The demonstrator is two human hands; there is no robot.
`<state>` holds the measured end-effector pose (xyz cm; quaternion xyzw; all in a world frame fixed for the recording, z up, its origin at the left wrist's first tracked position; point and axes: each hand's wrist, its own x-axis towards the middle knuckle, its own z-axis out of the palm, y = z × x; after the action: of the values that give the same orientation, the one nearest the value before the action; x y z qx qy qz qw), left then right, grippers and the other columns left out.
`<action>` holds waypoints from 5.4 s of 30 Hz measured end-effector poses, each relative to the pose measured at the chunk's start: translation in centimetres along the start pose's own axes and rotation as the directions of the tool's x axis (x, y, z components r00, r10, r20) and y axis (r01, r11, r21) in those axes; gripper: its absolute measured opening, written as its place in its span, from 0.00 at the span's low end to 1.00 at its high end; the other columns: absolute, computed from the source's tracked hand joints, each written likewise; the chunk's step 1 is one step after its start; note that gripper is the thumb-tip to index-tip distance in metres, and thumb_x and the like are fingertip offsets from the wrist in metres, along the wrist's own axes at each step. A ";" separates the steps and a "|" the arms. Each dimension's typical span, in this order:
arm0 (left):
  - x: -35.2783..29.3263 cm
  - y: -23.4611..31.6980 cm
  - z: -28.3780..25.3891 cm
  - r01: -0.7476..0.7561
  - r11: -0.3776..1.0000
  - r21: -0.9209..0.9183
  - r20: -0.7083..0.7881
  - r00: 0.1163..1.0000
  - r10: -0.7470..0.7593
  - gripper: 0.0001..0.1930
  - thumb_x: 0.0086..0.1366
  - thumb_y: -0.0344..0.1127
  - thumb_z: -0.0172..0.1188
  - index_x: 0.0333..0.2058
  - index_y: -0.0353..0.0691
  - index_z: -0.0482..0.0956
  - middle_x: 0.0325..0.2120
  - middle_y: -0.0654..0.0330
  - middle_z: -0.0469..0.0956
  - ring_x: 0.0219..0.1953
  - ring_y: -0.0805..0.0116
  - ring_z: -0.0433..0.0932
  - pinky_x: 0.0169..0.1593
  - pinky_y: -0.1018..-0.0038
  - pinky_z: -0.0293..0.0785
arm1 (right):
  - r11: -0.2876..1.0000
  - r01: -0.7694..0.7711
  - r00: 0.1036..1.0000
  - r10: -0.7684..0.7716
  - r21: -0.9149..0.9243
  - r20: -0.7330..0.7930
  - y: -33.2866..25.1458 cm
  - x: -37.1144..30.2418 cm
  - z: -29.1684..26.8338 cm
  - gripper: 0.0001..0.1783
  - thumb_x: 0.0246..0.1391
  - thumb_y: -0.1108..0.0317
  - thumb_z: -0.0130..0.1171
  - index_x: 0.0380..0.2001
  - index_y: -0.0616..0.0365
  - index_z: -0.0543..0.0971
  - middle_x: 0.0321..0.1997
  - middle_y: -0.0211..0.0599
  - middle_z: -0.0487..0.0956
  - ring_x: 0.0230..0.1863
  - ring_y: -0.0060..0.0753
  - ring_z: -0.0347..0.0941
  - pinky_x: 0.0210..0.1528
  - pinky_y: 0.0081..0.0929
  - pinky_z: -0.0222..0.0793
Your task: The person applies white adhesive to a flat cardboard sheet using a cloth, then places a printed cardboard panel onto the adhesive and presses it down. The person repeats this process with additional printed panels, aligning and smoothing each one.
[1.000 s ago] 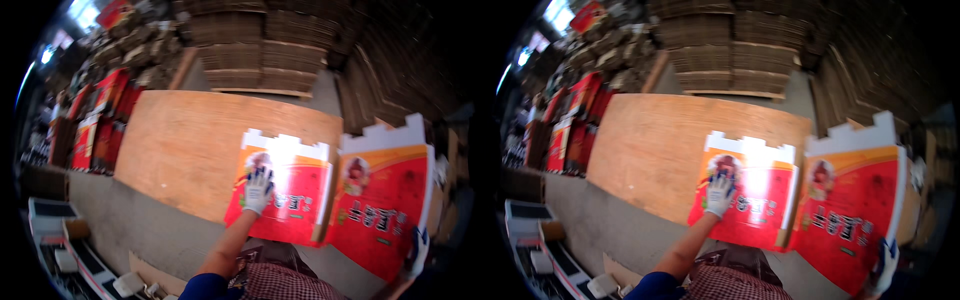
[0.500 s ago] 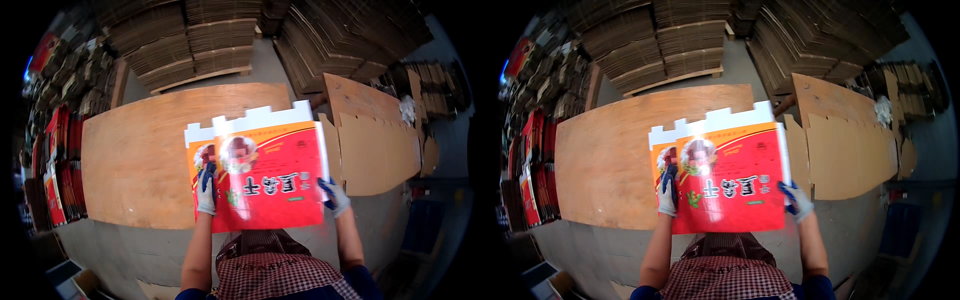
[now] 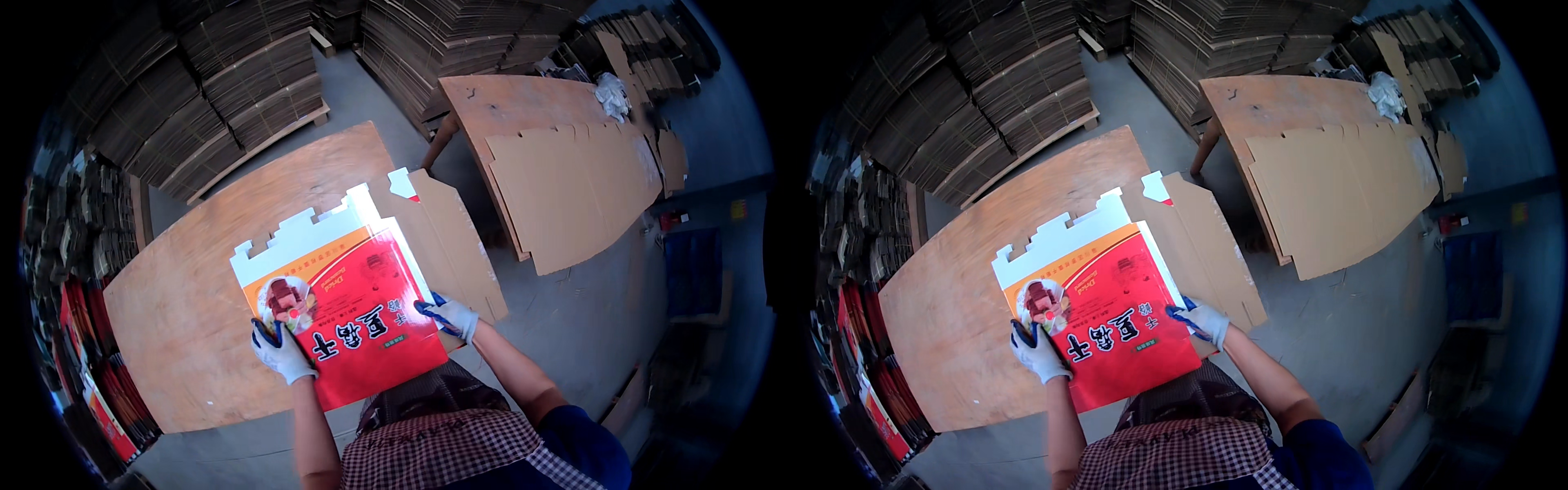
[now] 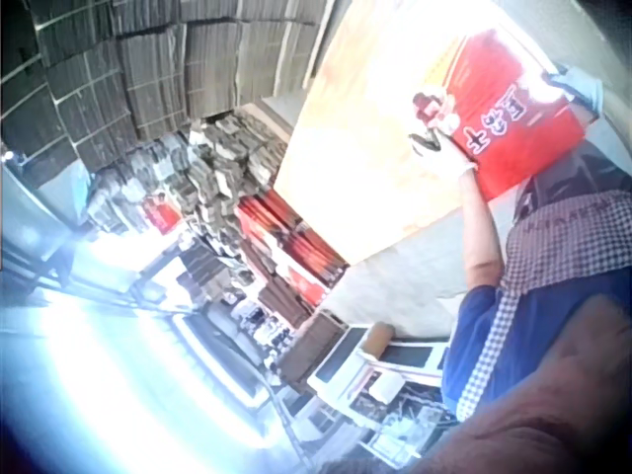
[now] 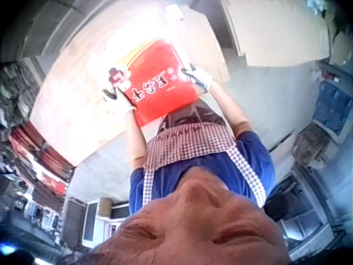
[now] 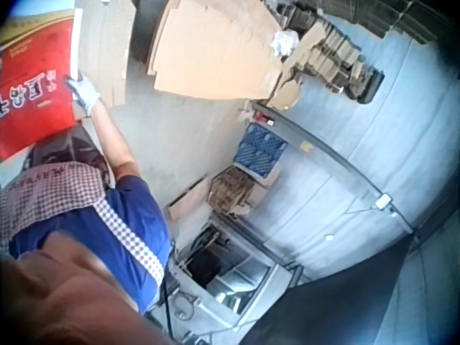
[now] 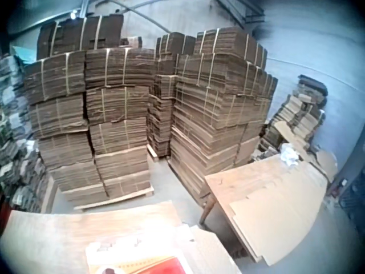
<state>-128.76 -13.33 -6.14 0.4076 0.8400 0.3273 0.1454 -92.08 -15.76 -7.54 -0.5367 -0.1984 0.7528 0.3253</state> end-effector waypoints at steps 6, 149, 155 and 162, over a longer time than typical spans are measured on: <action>-5.1 9.5 3.9 -0.623 0.760 0.185 0.459 0.739 0.493 0.32 0.63 0.50 0.61 0.64 0.49 0.70 0.70 0.45 0.53 0.73 0.42 0.46 0.73 0.42 0.32 | 0.958 -0.074 0.989 0.034 -0.278 -0.146 -2.8 -2.1 3.2 0.24 0.61 0.63 0.62 0.59 0.61 0.75 0.51 0.38 0.82 0.48 0.29 0.77 0.53 0.26 0.72; -3.4 5.8 2.0 -0.556 0.750 0.358 0.547 0.776 0.315 0.35 0.61 0.52 0.63 0.65 0.48 0.68 0.73 0.50 0.47 0.75 0.45 0.40 0.73 0.42 0.32 | -0.403 0.097 0.599 -0.707 -0.910 0.377 -12.9 11.1 3.9 0.22 0.56 0.58 0.60 0.55 0.38 0.79 0.63 0.24 0.74 0.67 0.44 0.62 0.60 0.47 0.57; -3.8 5.0 2.8 -0.524 0.733 0.434 0.489 0.820 0.297 0.37 0.64 0.54 0.59 0.69 0.51 0.62 0.73 0.51 0.47 0.75 0.47 0.39 0.73 0.42 0.31 | -0.353 0.112 0.581 -0.735 -0.929 0.349 -11.9 10.6 4.3 0.23 0.57 0.62 0.60 0.57 0.43 0.78 0.63 0.28 0.73 0.67 0.43 0.62 0.61 0.47 0.56; -3.9 4.3 3.2 -0.560 0.689 0.460 0.449 0.816 0.363 0.36 0.64 0.57 0.58 0.68 0.51 0.65 0.73 0.52 0.48 0.75 0.48 0.41 0.73 0.42 0.32 | -0.319 -0.025 0.505 -0.822 -0.948 0.263 -8.2 7.9 4.8 0.22 0.60 0.60 0.56 0.57 0.48 0.76 0.62 0.35 0.74 0.64 0.45 0.65 0.67 0.51 0.53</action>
<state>-122.20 -13.05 -5.71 0.6801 0.7303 0.0141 0.0627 -96.01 -4.12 -5.94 -0.6456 -0.7486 -0.0529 0.1415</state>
